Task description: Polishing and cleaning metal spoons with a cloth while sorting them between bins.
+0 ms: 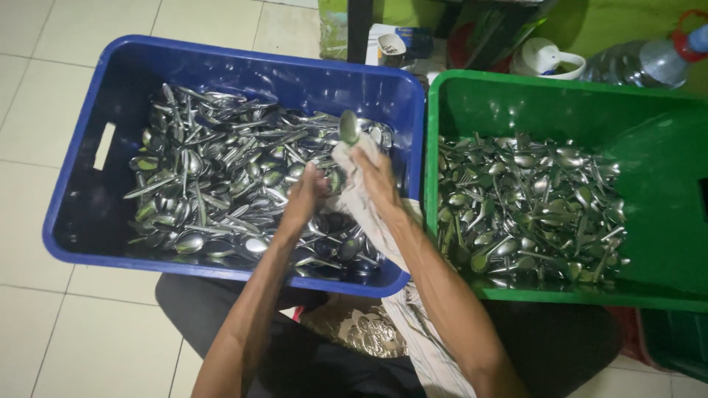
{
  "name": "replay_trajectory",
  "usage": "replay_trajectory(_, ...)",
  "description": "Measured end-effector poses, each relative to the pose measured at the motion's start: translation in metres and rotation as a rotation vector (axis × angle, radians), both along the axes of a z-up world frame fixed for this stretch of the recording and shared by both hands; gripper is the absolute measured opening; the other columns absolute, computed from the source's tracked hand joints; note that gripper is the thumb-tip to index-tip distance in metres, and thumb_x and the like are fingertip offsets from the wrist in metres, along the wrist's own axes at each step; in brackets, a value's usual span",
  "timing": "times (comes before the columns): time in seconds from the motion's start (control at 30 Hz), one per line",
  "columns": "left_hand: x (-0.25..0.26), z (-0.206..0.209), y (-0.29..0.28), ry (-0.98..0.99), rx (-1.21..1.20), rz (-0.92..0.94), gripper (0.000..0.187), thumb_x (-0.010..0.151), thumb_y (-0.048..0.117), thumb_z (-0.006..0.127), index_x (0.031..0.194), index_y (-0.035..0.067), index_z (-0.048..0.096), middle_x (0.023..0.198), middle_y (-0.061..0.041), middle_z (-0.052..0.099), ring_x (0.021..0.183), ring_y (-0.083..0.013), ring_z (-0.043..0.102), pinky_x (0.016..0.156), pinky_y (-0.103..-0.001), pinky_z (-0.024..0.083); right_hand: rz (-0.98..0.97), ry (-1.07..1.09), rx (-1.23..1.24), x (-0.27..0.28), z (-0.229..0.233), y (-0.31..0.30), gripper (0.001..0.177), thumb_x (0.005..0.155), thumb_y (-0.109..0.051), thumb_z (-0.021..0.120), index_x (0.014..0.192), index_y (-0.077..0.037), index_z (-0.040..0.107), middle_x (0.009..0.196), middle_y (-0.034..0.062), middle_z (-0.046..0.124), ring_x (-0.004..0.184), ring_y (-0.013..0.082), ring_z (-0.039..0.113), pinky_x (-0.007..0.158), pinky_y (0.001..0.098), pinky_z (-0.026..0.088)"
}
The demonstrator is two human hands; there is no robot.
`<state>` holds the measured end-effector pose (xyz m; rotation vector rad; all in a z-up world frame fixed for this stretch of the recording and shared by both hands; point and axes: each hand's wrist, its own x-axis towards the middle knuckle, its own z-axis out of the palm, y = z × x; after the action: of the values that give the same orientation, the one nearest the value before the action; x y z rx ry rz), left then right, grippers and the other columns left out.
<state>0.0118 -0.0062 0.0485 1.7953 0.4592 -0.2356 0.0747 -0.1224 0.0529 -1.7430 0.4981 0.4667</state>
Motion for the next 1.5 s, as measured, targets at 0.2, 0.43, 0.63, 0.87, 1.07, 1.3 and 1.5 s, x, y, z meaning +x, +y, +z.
replay_trajectory(0.2,-0.024,0.058,-0.084,0.192,-0.401,-0.068,0.097,0.092,0.077,0.021,0.159,0.008,0.033,0.157,-0.028,0.039,0.147,-0.0465,0.034,0.122,-0.056,0.026,-0.291,-0.291,0.061,0.017,-0.041,-0.026,0.039,0.091,-0.048,0.067,0.095,-0.009,0.074,0.086,0.0079,0.071,0.082,0.0181,0.064,0.075,0.0335,0.051)
replay_trajectory(0.43,-0.033,0.062,-0.04,0.161,-0.095,-0.088,0.086,0.096,0.068,0.033,0.143,-0.001,0.055,0.141,-0.032,0.055,0.137,-0.0484,0.047,0.116,-0.057,0.033,-0.108,-0.087,0.032,0.005,0.001,-0.003,0.061,0.078,-0.056,0.075,0.125,-0.017,0.064,0.11,0.0145,0.068,0.101,0.0269,0.066,0.086,0.0411,0.051)
replay_trajectory(0.63,0.051,-0.031,0.002,-0.265,-0.577,0.235,0.065,0.103,0.058,0.042,0.148,0.011,0.044,0.135,-0.027,0.055,0.119,-0.0416,0.058,0.096,-0.052,0.052,0.433,-0.366,0.077,-0.015,-0.019,-0.022,0.031,0.092,-0.039,0.07,0.079,-0.011,0.072,0.068,0.0039,0.069,0.064,0.0151,0.064,0.063,0.033,0.052)
replay_trajectory(0.87,0.086,-0.095,0.033,-0.294,-0.782,0.52,0.05,0.108,0.045,0.037,0.101,0.004,0.065,0.073,-0.008,0.068,0.059,-0.0163,0.068,0.053,-0.026,0.061,0.43,-0.406,-0.317,-0.032,0.012,-0.014,0.048,0.104,-0.038,0.041,0.114,-0.003,0.072,0.111,0.0208,0.074,0.113,0.0345,0.069,0.098,0.0492,0.053)
replay_trajectory(1.07,0.063,-0.037,-0.009,-0.209,-0.883,0.334,0.076,0.097,0.07,0.039,0.131,0.009,0.067,0.126,-0.019,0.07,0.116,-0.0316,0.068,0.099,-0.048,0.057,0.504,-1.343,-0.606,-0.002,-0.051,0.003,0.028,0.102,-0.016,0.056,0.124,-0.009,0.072,0.117,0.0122,0.06,0.109,0.0328,0.066,0.084,0.038,0.057)
replay_trajectory(1.3,0.084,-0.078,0.009,-0.271,-0.717,0.443,0.038,0.103,0.017,0.039,0.127,0.0,0.063,0.107,-0.021,0.077,0.1,-0.0271,0.077,0.088,-0.034,0.061,0.749,-1.383,-0.909,-0.01,-0.086,0.0,0.019,0.091,-0.016,0.06,0.1,-0.003,0.07,0.112,0.0158,0.059,0.096,0.0358,0.062,0.068,0.043,0.052)
replay_trajectory(1.5,0.104,-0.154,0.068,-0.204,-0.789,0.862,0.028,0.103,0.023,0.046,0.104,0.005,0.068,0.067,-0.003,0.059,0.069,-0.026,0.075,0.06,-0.031,0.063,0.85,-1.484,-0.984,-0.028,-0.104,-0.004,0.035,0.093,-0.011,0.06,0.128,-0.008,0.065,0.1,0.016,0.057,0.085,0.0334,0.06,0.064,0.0403,0.047)
